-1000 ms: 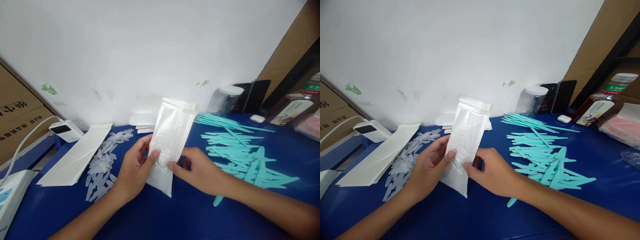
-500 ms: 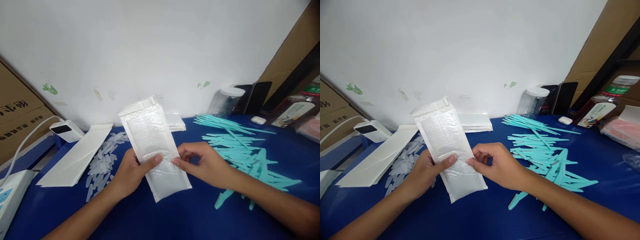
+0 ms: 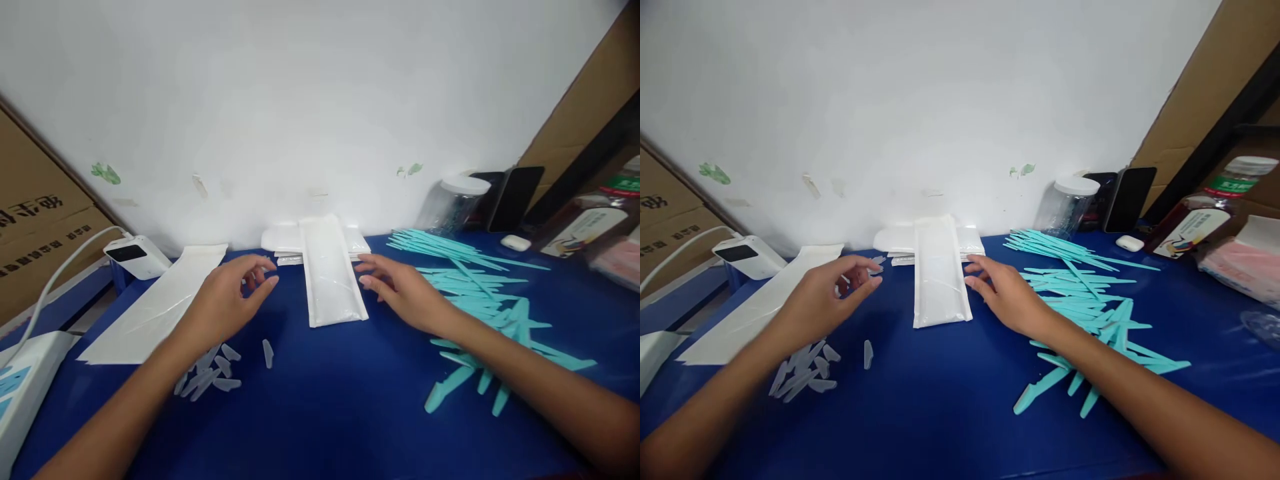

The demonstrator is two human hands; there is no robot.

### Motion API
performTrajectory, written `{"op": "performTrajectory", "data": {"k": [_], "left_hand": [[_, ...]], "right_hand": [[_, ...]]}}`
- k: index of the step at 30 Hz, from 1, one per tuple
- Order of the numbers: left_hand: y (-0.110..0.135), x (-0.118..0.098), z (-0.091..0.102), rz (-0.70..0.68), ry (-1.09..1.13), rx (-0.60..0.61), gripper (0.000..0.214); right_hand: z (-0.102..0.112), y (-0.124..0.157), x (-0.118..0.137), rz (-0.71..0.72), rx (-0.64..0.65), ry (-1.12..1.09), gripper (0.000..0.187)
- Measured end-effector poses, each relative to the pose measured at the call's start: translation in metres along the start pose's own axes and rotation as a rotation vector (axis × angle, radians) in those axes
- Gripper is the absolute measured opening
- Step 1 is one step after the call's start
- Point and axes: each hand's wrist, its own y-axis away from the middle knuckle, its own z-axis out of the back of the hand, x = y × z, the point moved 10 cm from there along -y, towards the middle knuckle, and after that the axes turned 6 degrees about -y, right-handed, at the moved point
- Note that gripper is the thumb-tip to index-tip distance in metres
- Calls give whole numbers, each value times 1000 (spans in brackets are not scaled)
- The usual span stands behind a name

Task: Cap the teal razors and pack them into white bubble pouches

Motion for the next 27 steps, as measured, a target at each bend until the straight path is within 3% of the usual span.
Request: {"op": "performTrajectory", "data": {"k": [2,4,7,10,13,18,22,27], "left_hand": [[3,5,-12,-48,-17,325,34],[14,8,-21,-67,-27,568,36],[25,5,-33,-94,-21,706,33],[29,-3,-46,-120,-9,753,21],[32,-6,-54,-119,-6,788,18],[32,-5,-53,-110,34,755,24],[27,-5,-55,-70,62,693,30],[14,-17,-48,-62,224,484,31]], "right_hand": [[21,-4,4,47,-56,168,37],[41,-7,9,90,-72,305,30],[75,-11,2,70,-120,457,33],[103,-17,-20,-14,-87,610,36],[116,-19,-48,-104,55,654,34],[116,-9,-89,-290,303,575,30],[115,-7,-104,-344,343,593,31],[109,-7,-108,-353,355,554,28]]}}
